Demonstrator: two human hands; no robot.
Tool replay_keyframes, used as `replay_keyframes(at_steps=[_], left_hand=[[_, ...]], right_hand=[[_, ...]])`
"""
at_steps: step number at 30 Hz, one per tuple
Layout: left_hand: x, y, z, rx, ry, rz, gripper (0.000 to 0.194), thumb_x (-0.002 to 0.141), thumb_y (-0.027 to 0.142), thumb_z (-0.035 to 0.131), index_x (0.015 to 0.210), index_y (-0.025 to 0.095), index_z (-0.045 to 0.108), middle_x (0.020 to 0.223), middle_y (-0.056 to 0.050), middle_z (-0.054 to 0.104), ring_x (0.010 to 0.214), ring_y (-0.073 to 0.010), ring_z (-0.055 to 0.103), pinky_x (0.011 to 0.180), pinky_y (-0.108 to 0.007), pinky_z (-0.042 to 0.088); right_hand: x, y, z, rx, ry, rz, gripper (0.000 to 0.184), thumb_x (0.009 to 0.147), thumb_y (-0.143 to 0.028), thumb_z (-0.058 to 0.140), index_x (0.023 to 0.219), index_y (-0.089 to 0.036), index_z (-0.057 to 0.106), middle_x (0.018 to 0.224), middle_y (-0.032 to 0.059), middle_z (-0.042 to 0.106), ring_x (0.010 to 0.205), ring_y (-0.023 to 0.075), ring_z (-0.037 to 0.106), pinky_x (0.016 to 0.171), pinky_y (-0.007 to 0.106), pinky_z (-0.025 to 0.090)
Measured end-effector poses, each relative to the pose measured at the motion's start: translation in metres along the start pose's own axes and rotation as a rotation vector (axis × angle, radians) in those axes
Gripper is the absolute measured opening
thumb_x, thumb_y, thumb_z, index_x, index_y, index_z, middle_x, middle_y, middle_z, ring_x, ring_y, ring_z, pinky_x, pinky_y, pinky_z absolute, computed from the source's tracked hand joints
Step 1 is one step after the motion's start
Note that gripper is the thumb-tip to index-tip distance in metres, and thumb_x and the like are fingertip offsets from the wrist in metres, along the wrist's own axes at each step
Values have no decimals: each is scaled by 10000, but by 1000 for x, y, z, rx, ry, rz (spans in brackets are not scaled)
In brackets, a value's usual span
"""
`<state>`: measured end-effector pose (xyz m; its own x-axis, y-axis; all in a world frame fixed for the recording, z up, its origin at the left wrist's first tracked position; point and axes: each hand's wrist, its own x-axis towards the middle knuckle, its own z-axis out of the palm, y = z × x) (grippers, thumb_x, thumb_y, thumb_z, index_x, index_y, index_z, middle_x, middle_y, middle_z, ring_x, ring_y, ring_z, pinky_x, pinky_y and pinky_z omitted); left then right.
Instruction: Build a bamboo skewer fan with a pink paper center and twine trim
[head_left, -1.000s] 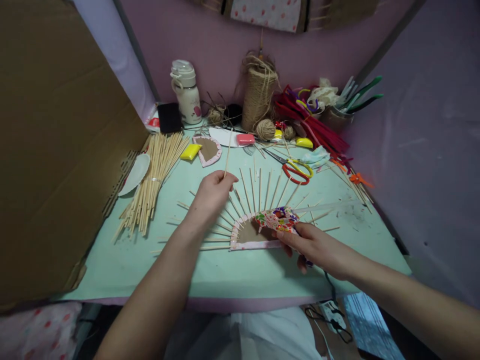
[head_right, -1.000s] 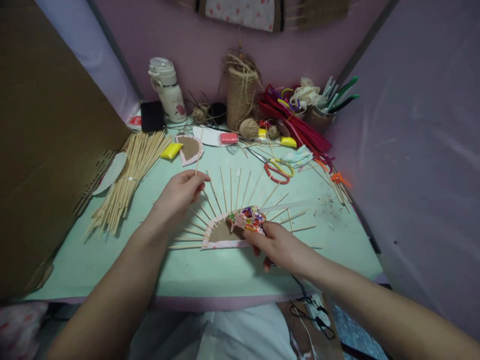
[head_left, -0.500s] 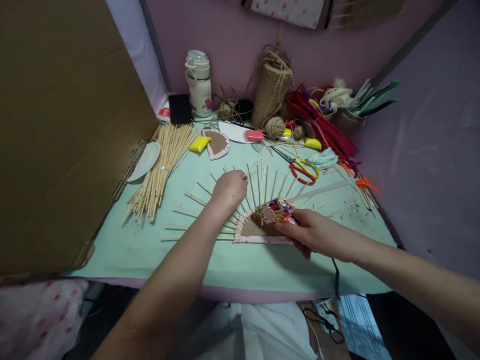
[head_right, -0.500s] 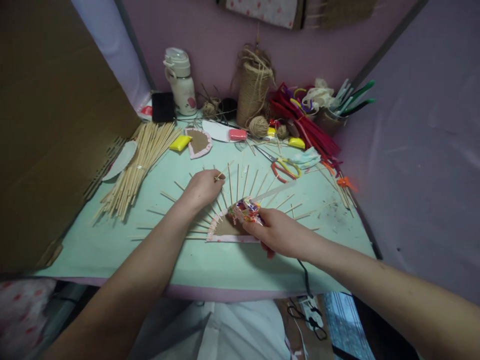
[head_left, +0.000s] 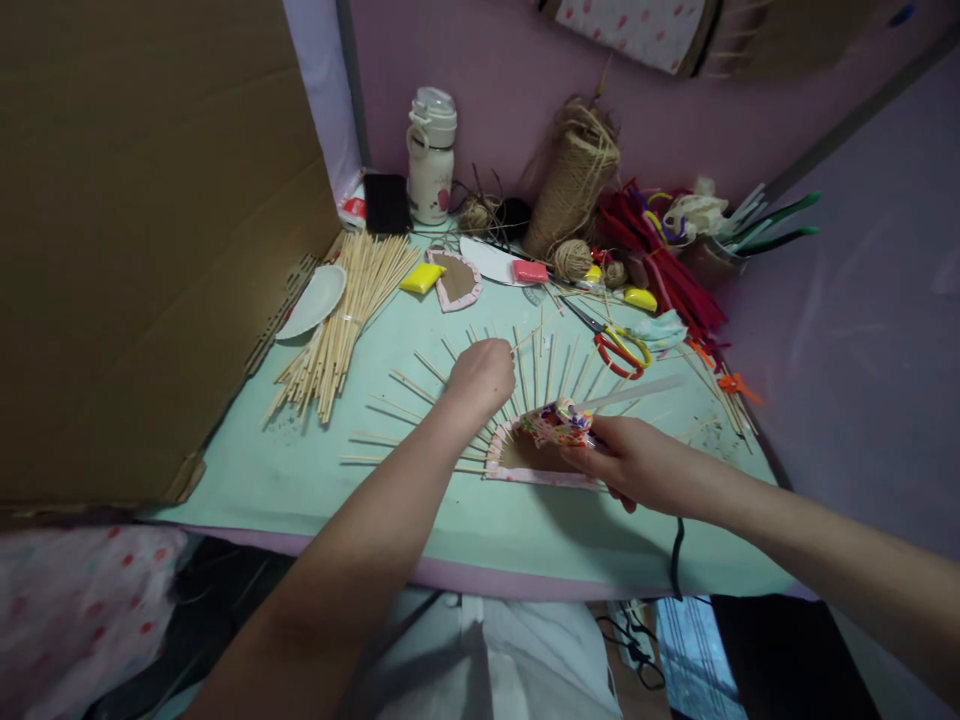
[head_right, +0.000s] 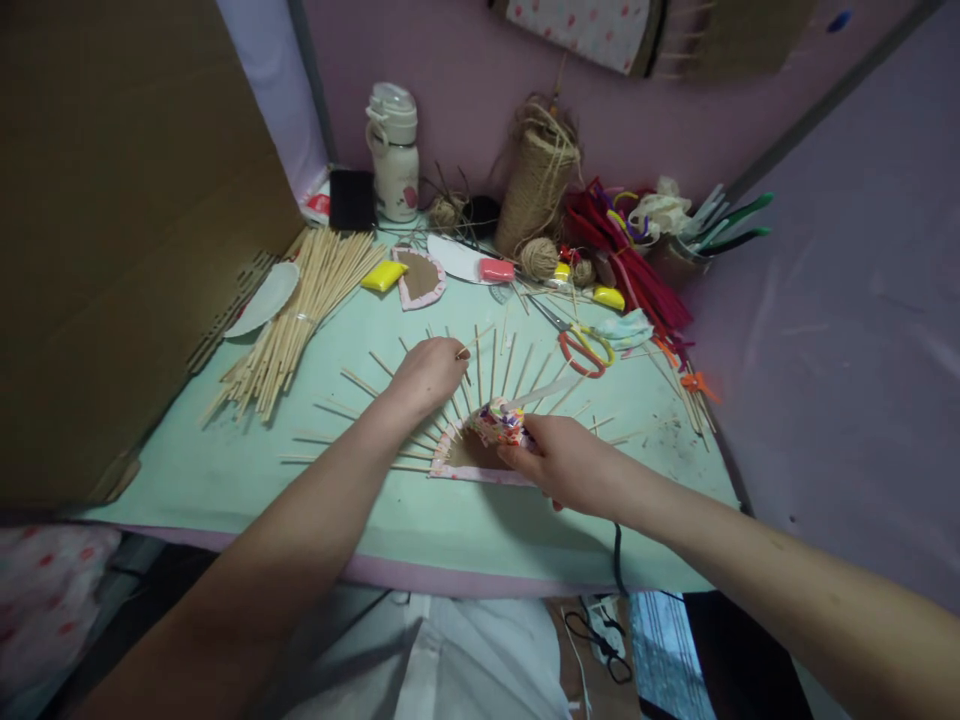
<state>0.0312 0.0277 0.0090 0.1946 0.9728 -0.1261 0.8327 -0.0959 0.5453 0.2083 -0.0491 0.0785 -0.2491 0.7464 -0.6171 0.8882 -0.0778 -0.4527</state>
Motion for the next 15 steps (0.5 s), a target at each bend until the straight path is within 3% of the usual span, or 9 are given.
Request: replay_keyframes(at_steps=[15], left_hand=[[-8, 9, -11, -34, -56, -43, 235, 809, 116, 516, 910, 128, 728, 903, -193, 714, 997, -283, 658, 866, -343, 469]], right_hand=[[2, -2, 3, -58, -21, 57, 230, 855, -413, 534, 778, -203, 482, 465, -45, 513, 376, 119, 508, 395, 218, 381]])
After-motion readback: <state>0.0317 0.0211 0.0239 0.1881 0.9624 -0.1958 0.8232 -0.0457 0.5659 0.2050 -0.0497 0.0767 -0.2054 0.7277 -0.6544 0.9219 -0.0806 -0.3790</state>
